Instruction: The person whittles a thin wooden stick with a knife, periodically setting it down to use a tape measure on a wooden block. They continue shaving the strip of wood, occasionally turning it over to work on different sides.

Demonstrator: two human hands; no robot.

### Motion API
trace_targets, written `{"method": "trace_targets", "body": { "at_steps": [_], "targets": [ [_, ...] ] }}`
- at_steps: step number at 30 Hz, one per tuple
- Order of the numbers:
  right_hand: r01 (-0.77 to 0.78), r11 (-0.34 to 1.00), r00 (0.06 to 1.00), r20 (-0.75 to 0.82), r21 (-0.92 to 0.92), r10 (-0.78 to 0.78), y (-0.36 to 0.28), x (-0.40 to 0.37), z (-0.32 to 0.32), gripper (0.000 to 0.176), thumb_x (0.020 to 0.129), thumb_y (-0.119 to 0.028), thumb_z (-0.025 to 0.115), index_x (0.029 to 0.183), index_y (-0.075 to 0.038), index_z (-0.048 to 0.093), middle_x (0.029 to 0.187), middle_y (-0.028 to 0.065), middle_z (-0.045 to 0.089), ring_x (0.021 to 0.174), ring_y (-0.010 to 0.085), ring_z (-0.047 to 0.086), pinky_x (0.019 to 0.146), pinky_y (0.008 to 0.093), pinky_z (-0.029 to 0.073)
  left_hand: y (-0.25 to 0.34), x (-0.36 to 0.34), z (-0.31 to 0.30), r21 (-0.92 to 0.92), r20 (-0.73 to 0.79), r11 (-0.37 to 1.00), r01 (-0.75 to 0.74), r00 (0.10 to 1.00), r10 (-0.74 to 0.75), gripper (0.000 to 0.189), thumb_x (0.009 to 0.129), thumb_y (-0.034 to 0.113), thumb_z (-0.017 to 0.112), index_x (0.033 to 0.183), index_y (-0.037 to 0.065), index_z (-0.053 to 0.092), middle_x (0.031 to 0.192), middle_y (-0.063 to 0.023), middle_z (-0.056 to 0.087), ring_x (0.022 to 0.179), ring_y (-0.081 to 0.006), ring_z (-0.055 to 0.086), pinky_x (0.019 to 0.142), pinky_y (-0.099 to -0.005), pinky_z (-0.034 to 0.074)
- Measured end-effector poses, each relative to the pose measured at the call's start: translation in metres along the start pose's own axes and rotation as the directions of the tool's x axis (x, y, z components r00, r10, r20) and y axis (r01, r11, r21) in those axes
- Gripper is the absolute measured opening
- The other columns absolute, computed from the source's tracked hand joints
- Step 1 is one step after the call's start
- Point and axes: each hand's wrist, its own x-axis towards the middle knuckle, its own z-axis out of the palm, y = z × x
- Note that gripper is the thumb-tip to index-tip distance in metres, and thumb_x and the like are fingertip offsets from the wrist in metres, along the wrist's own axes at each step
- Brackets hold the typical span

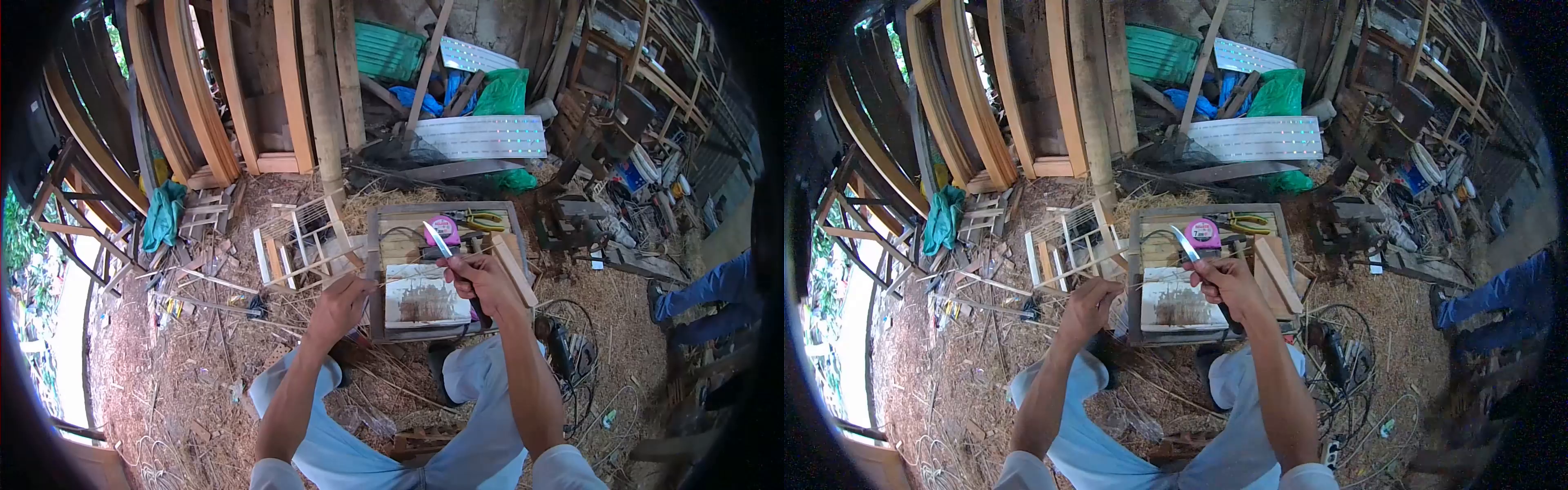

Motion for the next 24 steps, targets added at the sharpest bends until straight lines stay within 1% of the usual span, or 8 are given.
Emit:
{"method": "trace_targets", "body": {
  "at_steps": [5,9,10,12,14,17,22,24],
  "targets": [
    [0.188,0.981,0.958,-0.229,0.052,-0.171,-0.023,-0.002,-0.044,0.029,0.093,-0.018,0.053,0.114,0.0,0.059,0.064,-0.0027,0.048,0.052,0.004,0.038,0.043,0.0192,0.028,-0.033,-0.009,-0.032,0.036,-0.125,0.98,0.197,0.974,-0.191,0.015,0.079,-0.006,0.058,0.09,0.002,0.06,0.08,-0.0145,0.061,0.068,-0.0278,0.062,0.06,-0.0355,0.05],
    [0.14,0.977,0.951,-0.297,0.16,-0.088,-0.019,-0.002,-0.003,0.017,0.091,-0.019,0.044,0.102,-0.008,0.051,0.066,-0.0009,0.047,0.047,0.006,0.039,0.038,0.0215,0.028,-0.029,0.003,-0.021,0.049,-0.128,0.935,0.351,0.931,-0.343,0.011,0.083,-0.001,0.057,0.093,0.002,0.057,0.078,-0.0172,0.061,0.062,-0.0295,0.061,0.057,-0.0353,0.048],
    [0.145,0.986,0.985,-0.11,0.081,-0.136,-0.008,-0.002,0.005,0.013,0.089,-0.022,0.043,0.091,-0.01,0.046,0.064,-0.0006,0.047,0.042,0.0068,0.037,0.037,0.0228,0.027,-0.022,0.007,-0.013,0.045,-0.137,0.943,0.329,0.937,-0.32,0.011,0.083,0.002,0.059,0.094,0.002,0.057,0.078,-0.0183,0.061,0.062,-0.0319,0.061,0.057,-0.0358,0.048],
    [-0.019,0.988,0.999,-0.032,-0.154,0.014,0.009,-0.005,0.036,0.028,0.096,-0.027,0.044,0.118,-0.01,0.049,0.059,-0.0016,0.043,0.041,0.0052,0.031,0.037,0.0217,0.024,-0.012,0.013,-0.001,-0.012,-0.082,0.95,0.312,0.947,-0.312,0.012,0.083,0.003,0.059,0.094,0.003,0.057,0.08,-0.0186,0.062,0.064,-0.0329,0.062,0.057,-0.0364,0.048],
    [-0.001,0.988,0.982,0.184,-0.156,0.03,0.027,0.0,0.048,0.034,0.1,-0.022,0.039,0.131,-0.009,0.041,0.062,-0.0011,0.045,0.046,0.0046,0.033,0.04,0.0204,0.026,0.001,0.019,0.006,-0.059,0.002,0.961,0.272,0.962,-0.272,0.014,0.083,0.003,0.06,0.097,0.003,0.059,0.083,-0.0187,0.063,0.072,-0.0347,0.063,0.06,-0.0366,0.049],
    [-0.024,1.0,0.965,0.259,-0.006,0.025,0.024,0.003,0.067,0.023,0.098,-0.019,0.043,0.111,-0.003,0.053,0.068,0.0015,0.056,0.046,0.0038,0.04,0.041,0.0202,0.031,0.012,0.018,0.017,-0.101,0.028,0.978,0.18,0.984,-0.178,0.014,0.083,0.003,0.059,0.097,0.001,0.06,0.083,-0.0185,0.064,0.075,-0.035,0.063,0.064,-0.0365,0.049],
    [-0.026,0.991,0.964,0.26,-0.134,0.06,0.022,0.009,0.05,0.026,0.097,-0.023,0.047,0.103,-0.001,0.06,0.068,0.0013,0.058,0.046,0.0032,0.04,0.039,0.02,0.03,0.018,0.016,0.018,-0.219,0.071,0.961,0.168,0.985,-0.156,0.012,0.084,0.003,0.058,0.095,-0.002,0.061,0.084,-0.018,0.064,0.074,-0.0338,0.063,0.067,-0.036,0.048],
    [-0.009,0.972,0.957,0.281,-0.236,0.077,0.017,0.006,0.047,0.028,0.096,-0.025,0.05,0.097,-0.001,0.063,0.067,-0.0004,0.058,0.044,0.003,0.036,0.037,0.0214,0.027,0.022,0.016,0.011,-0.228,0.204,0.936,0.269,0.953,-0.224,0.012,0.086,0.007,0.058,0.094,-0.002,0.063,0.078,-0.0135,0.066,0.066,-0.0205,0.062,0.065,-0.0303,0.047]
  ]
}}
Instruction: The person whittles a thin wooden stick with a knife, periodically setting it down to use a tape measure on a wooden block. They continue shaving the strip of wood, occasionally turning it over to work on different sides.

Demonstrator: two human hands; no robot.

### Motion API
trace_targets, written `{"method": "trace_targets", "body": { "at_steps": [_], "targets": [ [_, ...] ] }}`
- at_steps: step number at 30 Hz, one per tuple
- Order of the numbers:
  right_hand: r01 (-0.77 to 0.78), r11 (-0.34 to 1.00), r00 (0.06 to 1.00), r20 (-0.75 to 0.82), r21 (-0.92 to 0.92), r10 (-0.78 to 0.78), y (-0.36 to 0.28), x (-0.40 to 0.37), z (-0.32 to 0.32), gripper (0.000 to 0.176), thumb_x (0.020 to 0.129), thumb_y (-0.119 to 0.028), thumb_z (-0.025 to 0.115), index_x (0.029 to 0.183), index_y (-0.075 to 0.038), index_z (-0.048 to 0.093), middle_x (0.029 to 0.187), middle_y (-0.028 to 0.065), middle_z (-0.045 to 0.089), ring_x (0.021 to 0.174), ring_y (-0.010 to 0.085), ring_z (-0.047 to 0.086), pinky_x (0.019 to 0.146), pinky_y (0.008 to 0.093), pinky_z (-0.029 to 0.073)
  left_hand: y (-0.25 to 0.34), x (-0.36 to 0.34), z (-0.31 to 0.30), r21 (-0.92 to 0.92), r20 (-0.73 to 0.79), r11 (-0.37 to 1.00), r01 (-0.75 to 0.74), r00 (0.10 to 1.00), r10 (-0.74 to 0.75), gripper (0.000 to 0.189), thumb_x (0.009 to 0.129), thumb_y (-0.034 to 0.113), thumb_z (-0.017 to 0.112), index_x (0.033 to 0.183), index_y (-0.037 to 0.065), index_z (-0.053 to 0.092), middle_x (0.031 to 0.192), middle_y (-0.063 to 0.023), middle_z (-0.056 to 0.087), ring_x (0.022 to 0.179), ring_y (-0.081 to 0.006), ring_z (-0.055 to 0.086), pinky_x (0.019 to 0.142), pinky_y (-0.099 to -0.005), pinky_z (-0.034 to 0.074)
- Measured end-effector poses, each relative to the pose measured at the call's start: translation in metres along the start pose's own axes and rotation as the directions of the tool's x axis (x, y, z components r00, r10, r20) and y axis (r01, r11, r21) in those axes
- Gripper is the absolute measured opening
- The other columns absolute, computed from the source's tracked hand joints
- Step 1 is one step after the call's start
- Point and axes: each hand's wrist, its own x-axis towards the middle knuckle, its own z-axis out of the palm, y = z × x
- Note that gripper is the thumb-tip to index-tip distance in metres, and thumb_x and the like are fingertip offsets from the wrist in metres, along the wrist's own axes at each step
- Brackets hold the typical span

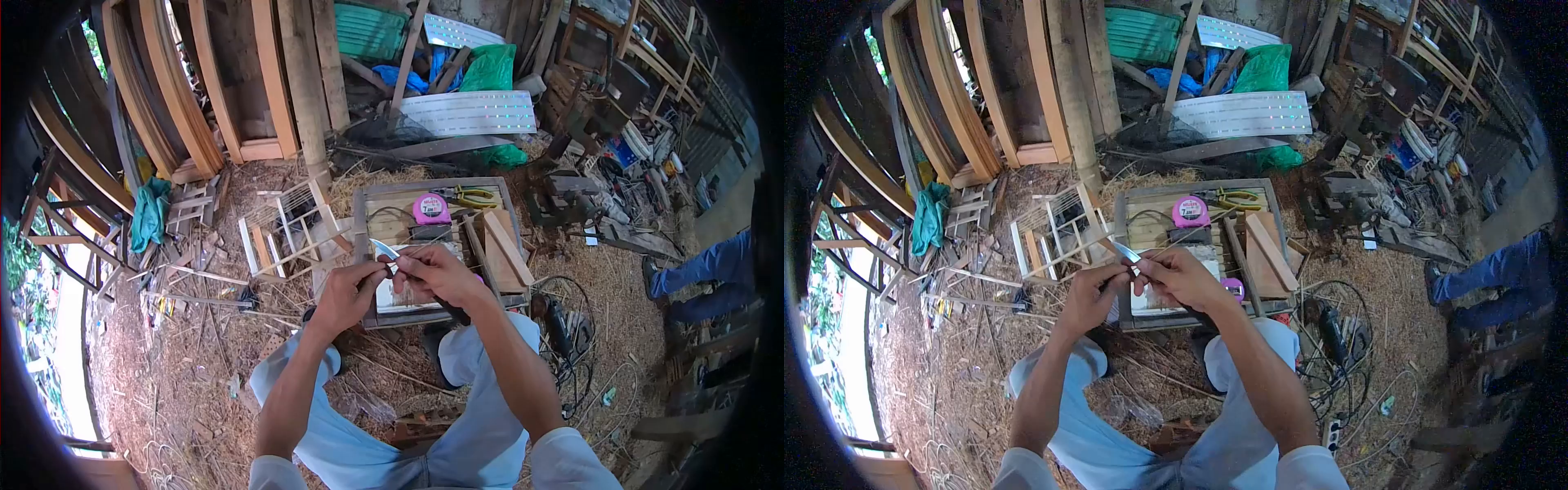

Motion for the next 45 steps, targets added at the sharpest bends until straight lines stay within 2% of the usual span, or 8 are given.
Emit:
{"method": "trace_targets", "body": {
  "at_steps": [9,25,28,31,32,34,39,45],
  "targets": [
    [0.009,1.0,0.994,-0.11,0.023,-0.007,-0.014,-0.018,-0.024,0.031,0.094,-0.024,0.054,0.104,0.005,0.062,0.066,-0.0001,0.056,0.047,0.0029,0.032,0.042,0.0203,0.022,-0.004,-0.006,-0.008,-0.07,0.123,0.992,0.104,0.988,-0.095,0.016,0.089,0.012,0.057,0.091,-0.001,0.065,0.077,-0.0078,0.067,0.069,-0.0107,0.058,0.067,-0.0278,0.046],
    [0.069,0.994,0.975,-0.219,0.087,-0.048,-0.014,-0.025,-0.05,0.027,0.095,-0.02,0.051,0.101,0.004,0.062,0.069,-0.0005,0.055,0.047,0.0026,0.032,0.042,0.0188,0.023,-0.021,-0.014,-0.03,-0.053,0.184,0.988,0.147,0.974,-0.135,0.013,0.088,0.009,0.057,0.091,-0.001,0.065,0.08,-0.0092,0.068,0.074,-0.0156,0.063,0.07,-0.0289,0.047],
    [0.085,0.994,0.813,-0.572,-0.063,-0.106,-0.031,-0.036,-0.068,0.031,0.096,-0.026,0.049,0.104,0.0,0.063,0.064,-0.0044,0.049,0.048,0.004,0.035,0.043,0.02,0.026,-0.043,-0.024,-0.045,-0.034,0.123,0.997,0.072,0.99,-0.067,0.013,0.088,0.009,0.057,0.092,-0.001,0.065,0.079,-0.0088,0.068,0.072,-0.0155,0.062,0.069,-0.0286,0.047],
    [0.281,0.958,0.808,-0.553,0.063,-0.201,-0.026,-0.048,-0.094,0.032,0.096,-0.028,0.05,0.105,0.0,0.062,0.064,-0.0039,0.049,0.048,0.0047,0.036,0.043,0.0204,0.026,-0.051,-0.026,-0.059,-0.082,0.006,0.973,0.217,0.976,-0.217,0.013,0.088,0.009,0.056,0.092,0.0,0.065,0.078,-0.0093,0.067,0.071,-0.0153,0.061,0.068,-0.0283,0.046],
    [0.274,0.959,0.879,-0.423,0.075,-0.218,-0.016,-0.046,-0.09,0.028,0.095,-0.028,0.051,0.106,-0.005,0.061,0.065,-0.0028,0.052,0.049,0.0038,0.037,0.043,0.0199,0.027,-0.049,-0.023,-0.055,-0.009,-0.012,0.977,0.212,0.977,-0.213,0.013,0.088,0.009,0.056,0.093,0.0,0.065,0.076,-0.0099,0.066,0.069,-0.0154,0.06,0.066,-0.0286,0.046],
    [-0.053,0.999,0.931,-0.361,0.005,0.051,-0.014,-0.031,-0.047,0.021,0.094,-0.026,0.052,0.107,-0.01,0.057,0.072,-0.0004,0.06,0.052,0.0031,0.043,0.044,0.0183,0.031,-0.045,-0.017,-0.037,0.04,-0.063,0.997,0.072,0.996,-0.07,0.013,0.088,0.009,0.057,0.094,0.0,0.064,0.071,-0.0117,0.062,0.061,-0.0167,0.055,0.06,-0.0304,0.044],
    [0.044,0.98,0.997,-0.074,0.196,-0.03,0.004,0.011,0.003,0.029,0.096,-0.021,0.048,0.115,-0.001,0.058,0.067,-0.0012,0.055,0.049,0.0032,0.035,0.044,0.0198,0.027,-0.025,-0.003,-0.012,0.051,0.063,0.993,0.109,0.992,-0.112,0.011,0.088,0.005,0.055,0.092,-0.003,0.062,0.077,-0.0105,0.064,0.073,-0.0157,0.06,0.073,-0.0292,0.046],
    [0.055,0.995,0.982,-0.187,0.078,-0.04,-0.018,-0.007,-0.031,0.027,0.097,-0.023,0.047,0.1,-0.001,0.063,0.065,-0.0025,0.052,0.048,0.0025,0.032,0.044,0.0191,0.027,-0.026,-0.002,-0.025,-0.054,0.091,0.992,0.114,0.99,-0.109,0.011,0.089,0.005,0.054,0.09,-0.003,0.061,0.078,-0.0089,0.064,0.075,-0.0134,0.058,0.071,-0.0282,0.045]
  ]
}}
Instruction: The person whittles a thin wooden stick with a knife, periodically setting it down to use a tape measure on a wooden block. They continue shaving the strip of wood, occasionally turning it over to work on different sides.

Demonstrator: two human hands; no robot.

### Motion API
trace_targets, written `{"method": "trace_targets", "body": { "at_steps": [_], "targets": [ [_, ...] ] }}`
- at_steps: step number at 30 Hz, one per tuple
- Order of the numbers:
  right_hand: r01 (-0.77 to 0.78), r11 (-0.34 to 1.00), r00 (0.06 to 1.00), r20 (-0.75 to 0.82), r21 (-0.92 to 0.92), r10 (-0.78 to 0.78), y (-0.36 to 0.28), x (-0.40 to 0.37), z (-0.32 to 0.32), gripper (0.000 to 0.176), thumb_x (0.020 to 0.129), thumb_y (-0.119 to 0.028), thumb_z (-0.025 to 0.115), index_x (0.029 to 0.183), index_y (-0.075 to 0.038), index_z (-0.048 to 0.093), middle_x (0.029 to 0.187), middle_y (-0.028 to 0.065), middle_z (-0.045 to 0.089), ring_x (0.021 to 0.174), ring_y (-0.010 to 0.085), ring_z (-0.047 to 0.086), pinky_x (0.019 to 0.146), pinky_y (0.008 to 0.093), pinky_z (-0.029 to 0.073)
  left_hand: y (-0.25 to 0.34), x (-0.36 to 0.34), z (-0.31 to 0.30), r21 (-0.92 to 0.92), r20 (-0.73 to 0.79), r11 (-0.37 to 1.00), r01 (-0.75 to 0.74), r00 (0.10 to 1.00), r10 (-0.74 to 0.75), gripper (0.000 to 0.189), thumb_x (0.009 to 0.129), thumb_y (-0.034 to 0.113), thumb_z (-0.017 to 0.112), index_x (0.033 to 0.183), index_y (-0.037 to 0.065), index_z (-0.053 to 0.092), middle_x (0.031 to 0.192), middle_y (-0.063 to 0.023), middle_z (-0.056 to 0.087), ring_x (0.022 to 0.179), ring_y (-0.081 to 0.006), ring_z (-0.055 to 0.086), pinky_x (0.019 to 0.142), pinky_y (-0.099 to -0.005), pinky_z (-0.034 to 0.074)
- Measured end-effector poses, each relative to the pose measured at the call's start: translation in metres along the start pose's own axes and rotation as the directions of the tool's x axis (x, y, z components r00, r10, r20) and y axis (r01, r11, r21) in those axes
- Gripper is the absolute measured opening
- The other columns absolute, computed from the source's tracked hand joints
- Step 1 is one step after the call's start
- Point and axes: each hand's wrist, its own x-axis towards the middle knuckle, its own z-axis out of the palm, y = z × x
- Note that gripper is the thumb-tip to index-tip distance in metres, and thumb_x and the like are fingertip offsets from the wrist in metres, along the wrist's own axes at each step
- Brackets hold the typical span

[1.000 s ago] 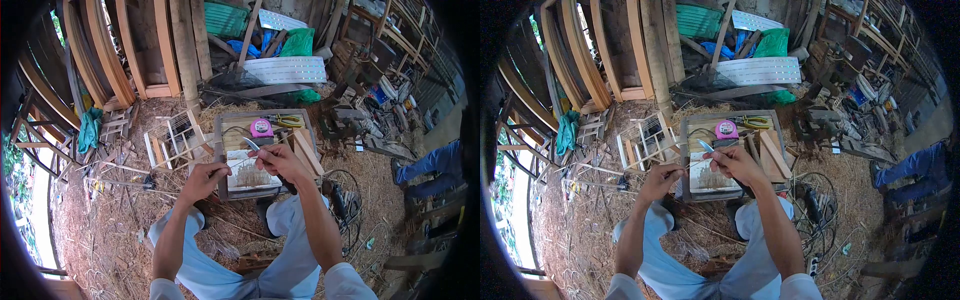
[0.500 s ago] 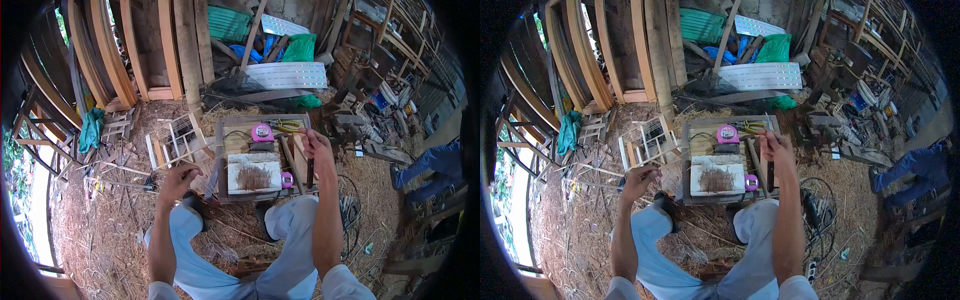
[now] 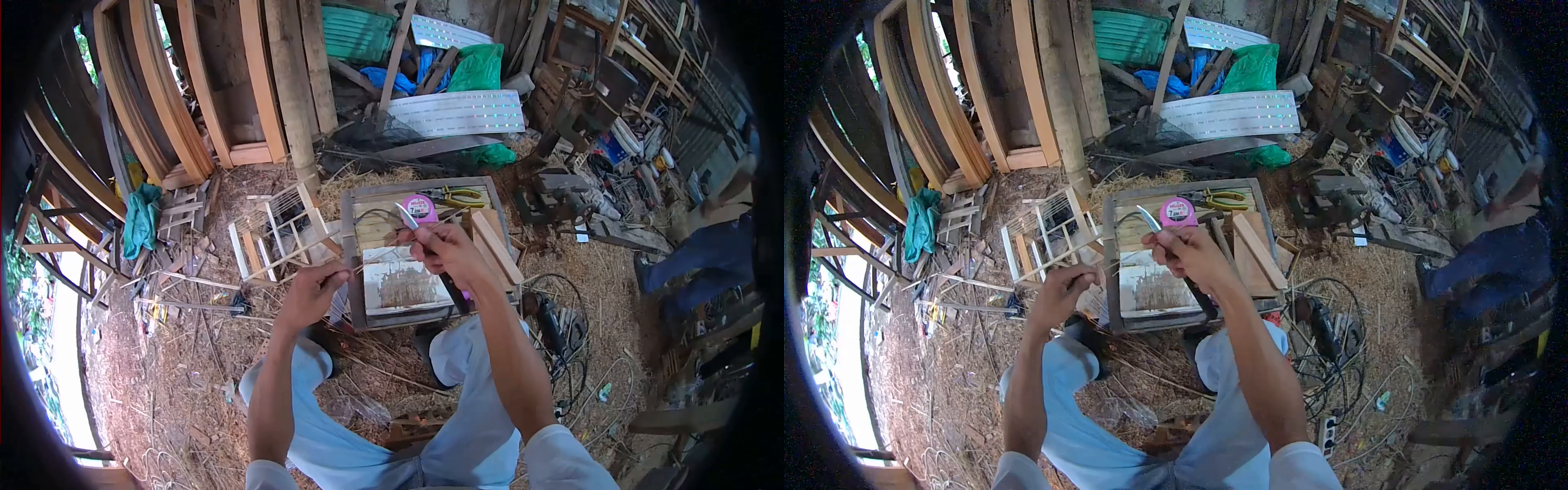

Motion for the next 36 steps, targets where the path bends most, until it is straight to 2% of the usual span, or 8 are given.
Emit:
{"method": "trace_targets", "body": {
  "at_steps": [10,12,15,18,20,24,34,36],
  "targets": [
    [-0.001,0.999,0.984,-0.176,0.043,0.008,-0.014,-0.017,-0.041,0.032,0.096,-0.027,0.049,0.102,0.001,0.062,0.063,-0.0047,0.048,0.047,0.0011,0.031,0.041,0.0173,0.021,-0.008,-0.011,-0.01,0.004,0.079,1.0,-0.021,0.997,0.021,0.014,0.089,0.01,0.054,0.091,-0.002,0.062,0.074,-0.0089,0.063,0.069,-0.0141,0.057,0.066,-0.0281,0.045],
    [-0.062,0.971,0.85,-0.523,-0.231,-0.07,-0.025,-0.019,-0.05,0.032,0.098,-0.026,0.044,0.105,0.001,0.06,0.061,-0.0071,0.043,0.047,0.0001,0.029,0.04,0.0166,0.02,-0.016,-0.015,-0.024,0.031,0.087,0.999,-0.023,0.996,0.02,0.014,0.089,0.01,0.054,0.091,-0.002,0.062,0.074,-0.0089,0.063,0.07,-0.0138,0.057,0.067,-0.0278,0.045],
    [0.341,0.936,0.743,-0.634,0.086,-0.213,-0.024,-0.033,-0.111,0.033,0.096,-0.029,0.046,0.109,-0.001,0.058,0.059,-0.0106,0.034,0.047,-0.0014,0.027,0.039,0.0157,0.021,-0.046,-0.029,-0.069,0.019,-0.157,0.994,0.105,0.982,-0.101,0.016,0.092,0.011,0.052,0.092,-0.001,0.062,0.071,-0.0069,0.059,0.066,-0.0127,0.052,0.064,-0.0259,0.043],
    [0.023,1.0,0.954,-0.297,-0.012,-0.026,-0.002,-0.022,-0.054,0.021,0.096,-0.023,0.048,0.102,-0.006,0.058,0.068,-0.0033,0.055,0.053,0.0014,0.042,0.044,0.0175,0.031,-0.028,-0.002,-0.036,0.025,-0.197,0.998,0.06,0.979,-0.054,0.015,0.092,0.012,0.052,0.095,0.0,0.062,0.071,-0.0054,0.058,0.066,-0.0124,0.05,0.063,-0.0263,0.042],
    [-0.017,0.99,0.982,-0.191,-0.138,-0.009,-0.001,-0.017,0.007,0.02,0.096,-0.023,0.048,0.104,-0.007,0.056,0.071,-0.0012,0.057,0.052,0.002,0.042,0.044,0.0174,0.03,-0.019,0.005,-0.012,0.025,-0.161,0.998,0.061,0.985,-0.056,0.015,0.091,0.013,0.053,0.097,0.002,0.061,0.075,-0.0072,0.06,0.068,-0.0156,0.054,0.065,-0.0289,0.044],
    [-0.012,0.996,0.994,0.106,0.089,0.002,0.027,0.024,0.033,0.03,0.096,-0.026,0.049,0.116,-0.004,0.056,0.07,-0.0012,0.054,0.049,0.0028,0.035,0.044,0.0188,0.027,0.014,0.018,0.017,0.199,-0.106,0.978,-0.066,0.99,0.088,0.014,0.09,0.012,0.053,0.097,0.002,0.061,0.079,-0.0128,0.064,0.073,-0.0289,0.062,0.065,-0.0343,0.046],
    [-0.002,0.998,0.999,-0.034,0.068,0.004,0.0,0.003,-0.019,0.027,0.096,-0.022,0.048,0.1,-0.001,0.065,0.063,-0.0049,0.048,0.049,0.0035,0.034,0.043,0.0202,0.024,-0.003,0.009,-0.001,0.184,-0.033,0.975,-0.121,0.991,0.129,0.014,0.085,0.011,0.059,0.097,0.005,0.064,0.088,-0.015,0.066,0.08,-0.0341,0.063,0.069,-0.0372,0.049],
    [-0.04,0.999,0.974,-0.224,0.006,0.04,0.005,0.002,-0.021,0.028,0.095,-0.024,0.05,0.099,0.0,0.065,0.062,-0.0058,0.047,0.049,0.0031,0.033,0.042,0.0203,0.024,-0.013,0.001,-0.006,0.241,-0.048,0.965,-0.103,0.992,0.118,0.013,0.085,0.009,0.058,0.096,0.005,0.064,0.091,-0.0135,0.066,0.082,-0.0321,0.064,0.069,-0.0368,0.05]
  ]
}}
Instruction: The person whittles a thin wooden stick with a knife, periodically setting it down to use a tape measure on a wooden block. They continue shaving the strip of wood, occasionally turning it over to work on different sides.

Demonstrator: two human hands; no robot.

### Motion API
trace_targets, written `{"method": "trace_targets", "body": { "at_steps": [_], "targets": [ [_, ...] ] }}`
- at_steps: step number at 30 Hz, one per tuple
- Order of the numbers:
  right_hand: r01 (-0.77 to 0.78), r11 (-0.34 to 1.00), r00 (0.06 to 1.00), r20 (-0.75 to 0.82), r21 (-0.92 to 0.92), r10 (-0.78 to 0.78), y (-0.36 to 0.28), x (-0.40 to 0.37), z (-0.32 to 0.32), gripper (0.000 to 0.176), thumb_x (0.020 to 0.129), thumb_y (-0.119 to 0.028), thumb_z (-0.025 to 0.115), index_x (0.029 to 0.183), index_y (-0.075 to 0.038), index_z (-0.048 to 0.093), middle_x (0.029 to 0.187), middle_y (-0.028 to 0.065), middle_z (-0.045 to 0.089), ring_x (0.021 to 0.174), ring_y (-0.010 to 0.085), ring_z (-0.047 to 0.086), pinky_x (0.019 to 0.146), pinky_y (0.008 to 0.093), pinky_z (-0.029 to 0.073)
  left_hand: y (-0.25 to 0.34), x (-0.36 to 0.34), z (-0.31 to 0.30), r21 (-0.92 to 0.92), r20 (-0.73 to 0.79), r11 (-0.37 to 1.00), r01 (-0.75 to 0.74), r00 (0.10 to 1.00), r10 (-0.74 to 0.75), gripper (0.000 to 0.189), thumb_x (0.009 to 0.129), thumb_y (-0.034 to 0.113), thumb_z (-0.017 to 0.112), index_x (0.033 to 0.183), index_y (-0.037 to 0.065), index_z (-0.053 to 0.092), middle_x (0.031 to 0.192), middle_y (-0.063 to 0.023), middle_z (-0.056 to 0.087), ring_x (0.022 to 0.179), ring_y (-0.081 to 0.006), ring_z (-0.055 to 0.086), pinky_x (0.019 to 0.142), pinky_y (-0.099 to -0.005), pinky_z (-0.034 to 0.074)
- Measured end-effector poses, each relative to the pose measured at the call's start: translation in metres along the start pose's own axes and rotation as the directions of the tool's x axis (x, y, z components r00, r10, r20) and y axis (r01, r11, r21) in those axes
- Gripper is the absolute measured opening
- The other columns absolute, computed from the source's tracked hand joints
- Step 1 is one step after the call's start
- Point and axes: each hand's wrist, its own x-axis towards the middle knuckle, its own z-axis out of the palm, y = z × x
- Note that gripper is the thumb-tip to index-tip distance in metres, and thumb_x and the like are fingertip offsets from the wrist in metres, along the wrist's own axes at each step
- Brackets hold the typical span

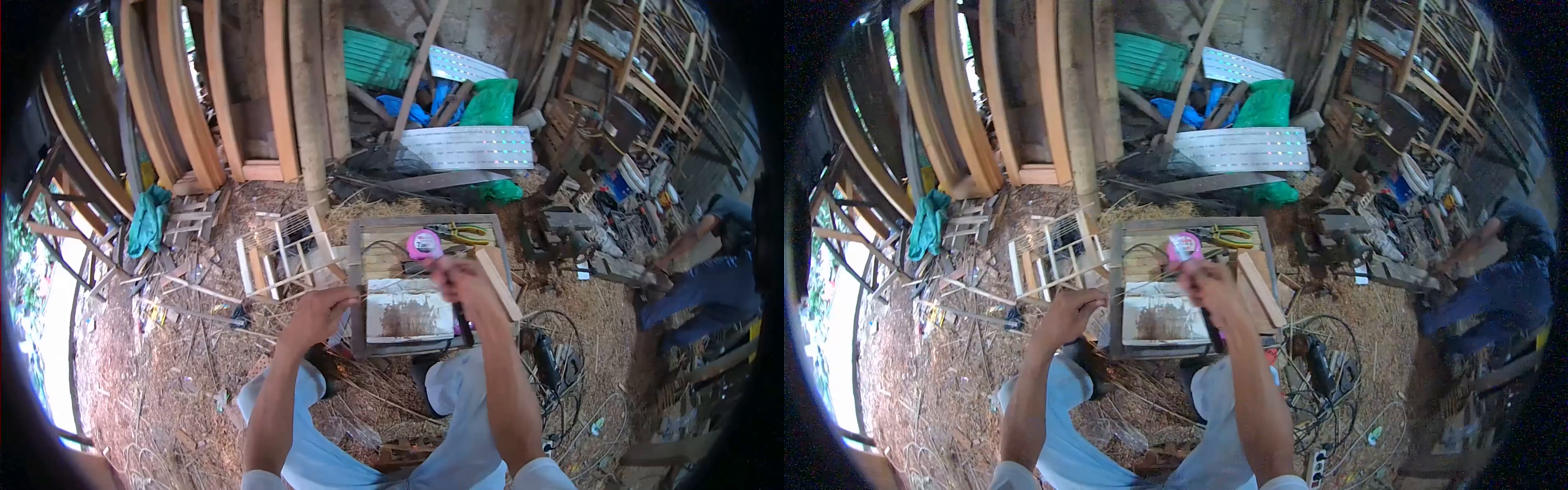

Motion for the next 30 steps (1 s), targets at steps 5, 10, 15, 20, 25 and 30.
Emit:
{"method": "trace_targets", "body": {
  "at_steps": [5,10,15,20,25,30],
  "targets": [
    [0.29,0.954,0.925,-0.275,0.069,-0.262,-0.005,0.002,-0.084,0.035,0.095,-0.034,0.049,0.101,-0.002,0.063,0.063,-0.0065,0.047,0.048,0.003,0.035,0.043,0.0194,0.025,-0.033,-0.027,-0.053,0.109,-0.21,0.941,0.319,0.933,-0.292,0.012,0.085,0.006,0.057,0.094,0.003,0.064,0.086,-0.0155,0.067,0.078,-0.0315,0.065,0.067,-0.036,0.051],
    [-0.06,0.996,0.996,0.066,-0.058,0.064,0.01,-0.001,0.026,0.028,0.094,-0.027,0.052,0.116,-0.01,0.057,0.073,0.0017,0.06,0.05,0.0037,0.039,0.044,0.0185,0.031,-0.015,-0.004,-0.01,0.171,-0.313,0.969,0.179,0.942,-0.119,0.012,0.084,0.007,0.059,0.094,0.005,0.064,0.088,-0.0147,0.066,0.076,-0.0329,0.064,0.065,-0.0365,0.051],
    [-0.039,0.983,0.963,0.269,0.18,-0.011,0.028,0.003,0.07,0.027,0.095,-0.024,0.051,0.114,-0.005,0.056,0.068,-0.0013,0.051,0.047,0.0024,0.033,0.042,0.0183,0.025,0.01,0.006,0.021,0.231,-0.166,0.972,-0.038,0.983,0.078,0.025,0.076,0.0,0.058,0.099,0.006,0.064,0.093,-0.0135,0.066,0.079,-0.0322,0.064,0.069,-0.0381,0.052],
    [-0.07,0.986,0.973,0.226,0.152,0.034,0.017,0.004,0.041,0.028,0.095,-0.026,0.051,0.105,-0.002,0.063,0.067,-0.0037,0.051,0.048,0.0029,0.031,0.044,0.0194,0.024,0.007,0.003,0.015,0.142,-0.13,0.98,-0.141,0.979,0.16,0.013,0.079,0.001,0.061,0.092,0.001,0.065,0.089,-0.0141,0.067,0.078,-0.0314,0.066,0.068,-0.0359,0.053],
    [0.05,0.985,0.998,0.016,0.166,-0.054,0.004,0.009,0.001,0.024,0.094,-0.023,0.053,0.082,-0.003,0.059,0.066,-0.0028,0.052,0.047,0.0027,0.031,0.043,0.0192,0.023,-0.005,-0.011,-0.003,0.01,-0.091,0.999,0.041,0.995,-0.04,0.011,0.081,0.001,0.059,0.091,-0.001,0.064,0.089,-0.0148,0.066,0.083,-0.0308,0.065,0.073,-0.0361,0.051],
    [0.085,0.97,0.996,0.016,0.228,-0.091,0.003,0.007,-0.002,0.023,0.094,-0.022,0.054,0.079,-0.005,0.057,0.066,-0.0025,0.052,0.047,0.0026,0.031,0.042,0.0191,0.023,-0.001,-0.01,-0.005,0.066,-0.037,0.997,-0.025,0.999,0.027,0.011,0.082,0.001,0.058,0.091,-0.002,0.064,0.09,-0.0152,0.067,0.082,-0.0305,0.065,0.072,-0.0358,0.051]
  ]
}}
